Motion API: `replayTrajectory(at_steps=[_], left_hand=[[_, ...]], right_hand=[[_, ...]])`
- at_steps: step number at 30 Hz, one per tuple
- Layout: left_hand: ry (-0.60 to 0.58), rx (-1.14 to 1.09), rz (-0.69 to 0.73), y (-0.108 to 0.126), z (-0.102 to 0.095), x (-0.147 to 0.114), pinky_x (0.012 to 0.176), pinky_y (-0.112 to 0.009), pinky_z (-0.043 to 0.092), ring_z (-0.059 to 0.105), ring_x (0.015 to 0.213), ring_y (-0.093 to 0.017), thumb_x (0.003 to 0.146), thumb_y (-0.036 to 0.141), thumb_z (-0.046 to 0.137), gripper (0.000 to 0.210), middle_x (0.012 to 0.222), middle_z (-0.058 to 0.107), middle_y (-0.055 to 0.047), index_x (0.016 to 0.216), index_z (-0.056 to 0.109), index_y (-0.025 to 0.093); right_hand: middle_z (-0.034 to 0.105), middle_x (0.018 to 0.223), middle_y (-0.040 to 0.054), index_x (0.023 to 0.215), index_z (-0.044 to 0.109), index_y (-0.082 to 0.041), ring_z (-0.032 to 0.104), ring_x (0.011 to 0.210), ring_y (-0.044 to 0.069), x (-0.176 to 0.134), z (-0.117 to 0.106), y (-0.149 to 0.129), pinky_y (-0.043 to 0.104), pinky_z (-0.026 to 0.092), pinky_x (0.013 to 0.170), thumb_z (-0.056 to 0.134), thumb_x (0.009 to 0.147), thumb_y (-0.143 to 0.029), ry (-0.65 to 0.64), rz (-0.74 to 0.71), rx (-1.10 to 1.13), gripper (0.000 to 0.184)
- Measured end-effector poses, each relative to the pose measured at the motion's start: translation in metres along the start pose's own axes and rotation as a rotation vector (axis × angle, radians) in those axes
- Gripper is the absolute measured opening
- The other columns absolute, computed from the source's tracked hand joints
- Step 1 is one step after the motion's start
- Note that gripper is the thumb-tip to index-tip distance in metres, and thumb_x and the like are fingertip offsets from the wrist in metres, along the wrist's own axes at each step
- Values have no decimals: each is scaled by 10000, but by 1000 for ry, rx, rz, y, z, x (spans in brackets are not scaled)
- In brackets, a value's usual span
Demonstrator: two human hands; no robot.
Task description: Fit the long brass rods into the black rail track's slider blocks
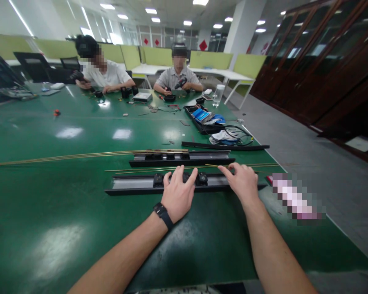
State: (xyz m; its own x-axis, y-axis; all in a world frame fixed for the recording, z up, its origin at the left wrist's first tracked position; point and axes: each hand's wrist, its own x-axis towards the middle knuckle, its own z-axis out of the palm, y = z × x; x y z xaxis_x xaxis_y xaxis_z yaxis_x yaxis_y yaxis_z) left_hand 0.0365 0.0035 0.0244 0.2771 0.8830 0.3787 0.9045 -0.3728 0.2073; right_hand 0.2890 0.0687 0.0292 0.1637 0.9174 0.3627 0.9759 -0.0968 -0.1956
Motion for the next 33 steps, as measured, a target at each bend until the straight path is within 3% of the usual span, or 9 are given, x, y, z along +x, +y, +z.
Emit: replayTrajectory(at_steps=[5, 9, 15, 20, 27, 33], left_hand=[[86, -102, 125, -7, -16, -18, 1163, -571, 368, 533, 1420, -309, 1036, 264, 522, 478, 1503, 584, -169, 1515, 522, 268], [116, -193, 242, -18, -18, -32, 1124, -498, 411, 597, 1321, -261, 1043, 227, 501, 431, 1396, 658, -131, 1470, 557, 240], [153, -265, 289, -27, -8, -41, 1057, -466, 446, 648, 1184, -245, 1037, 198, 499, 391, 1269, 713, -114, 1417, 592, 204], [121, -285, 302, -28, -7, -43, 1002, -445, 477, 663, 1137, -242, 1023, 208, 524, 356, 1231, 725, -102, 1367, 615, 200], [34, -289, 246, -29, -3, -45, 973, -430, 520, 669, 1133, -239, 1008, 219, 558, 296, 1207, 726, -91, 1292, 638, 199], [-42, -278, 168, -30, -2, -45, 981, -420, 526, 660, 1132, -248, 1001, 241, 586, 314, 1226, 713, -79, 1311, 627, 216]], right_hand=[[748, 991, 128, 1000, 779, -228, 647, 997, 295, 13, -15, -37, 366, 417, 842, 561, 993, -693, -54, -178, -89, 514], [780, 974, 106, 982, 793, -245, 689, 951, 268, 30, -20, -76, 340, 446, 820, 506, 1004, -723, -192, -297, -76, 558], [806, 1004, 89, 925, 804, -246, 733, 963, 258, 48, -9, -131, 319, 495, 795, 476, 994, -763, -471, -425, -100, 616], [808, 995, 98, 881, 823, -241, 744, 973, 260, 54, 7, -165, 302, 517, 810, 656, 935, -689, -608, -529, -174, 482], [815, 1045, 69, 955, 841, -264, 745, 996, 240, 59, 22, -189, 289, 525, 852, 734, 928, -509, -610, -611, -119, 270], [813, 991, 26, 932, 808, -267, 736, 937, 210, 55, 24, -183, 279, 506, 797, 700, 943, -533, -560, -646, -26, 287]])
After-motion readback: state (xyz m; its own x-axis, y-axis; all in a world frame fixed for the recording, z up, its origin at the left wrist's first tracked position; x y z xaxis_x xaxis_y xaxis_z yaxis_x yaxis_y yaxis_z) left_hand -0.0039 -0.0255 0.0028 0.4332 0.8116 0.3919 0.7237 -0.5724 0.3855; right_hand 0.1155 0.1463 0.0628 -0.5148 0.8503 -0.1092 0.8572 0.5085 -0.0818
